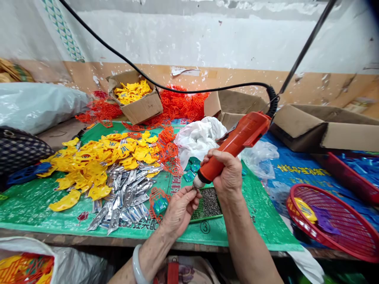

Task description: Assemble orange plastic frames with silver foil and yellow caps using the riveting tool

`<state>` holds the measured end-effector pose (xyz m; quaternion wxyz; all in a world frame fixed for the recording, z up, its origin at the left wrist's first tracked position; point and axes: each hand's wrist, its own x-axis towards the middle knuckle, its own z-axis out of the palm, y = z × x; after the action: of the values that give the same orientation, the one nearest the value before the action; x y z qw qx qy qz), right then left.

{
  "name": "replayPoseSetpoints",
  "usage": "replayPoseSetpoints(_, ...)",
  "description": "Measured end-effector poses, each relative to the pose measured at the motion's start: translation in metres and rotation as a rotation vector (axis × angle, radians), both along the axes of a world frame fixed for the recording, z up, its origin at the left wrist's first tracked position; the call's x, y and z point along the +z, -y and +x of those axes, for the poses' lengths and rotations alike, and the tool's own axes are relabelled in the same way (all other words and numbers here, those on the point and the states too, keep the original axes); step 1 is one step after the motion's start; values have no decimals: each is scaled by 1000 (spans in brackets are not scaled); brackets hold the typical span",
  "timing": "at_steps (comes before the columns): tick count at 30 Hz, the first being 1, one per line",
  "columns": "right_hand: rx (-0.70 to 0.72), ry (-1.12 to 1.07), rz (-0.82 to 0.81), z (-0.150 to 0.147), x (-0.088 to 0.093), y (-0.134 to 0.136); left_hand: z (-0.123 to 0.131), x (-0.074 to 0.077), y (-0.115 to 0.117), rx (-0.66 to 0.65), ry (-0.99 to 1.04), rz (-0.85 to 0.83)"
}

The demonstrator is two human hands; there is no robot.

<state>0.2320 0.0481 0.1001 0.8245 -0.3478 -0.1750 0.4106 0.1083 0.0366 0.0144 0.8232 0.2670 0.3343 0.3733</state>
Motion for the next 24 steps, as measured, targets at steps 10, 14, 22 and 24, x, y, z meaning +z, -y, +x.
replayPoseSetpoints(10,-106,284,34,1,-10,9,-7,-2,23,-137,-302,166)
replayPoseSetpoints(14,-73,427,-13,6,-20,16,-41,9,23,-111,-748,703)
replayPoseSetpoints(22,-12,559,-127,2,-40,23,-124,-1,-16,81,-1477,833)
replayPoseSetpoints(24,-9,582,-135,-3,-40,26,-118,-5,-14,27,-1531,843)
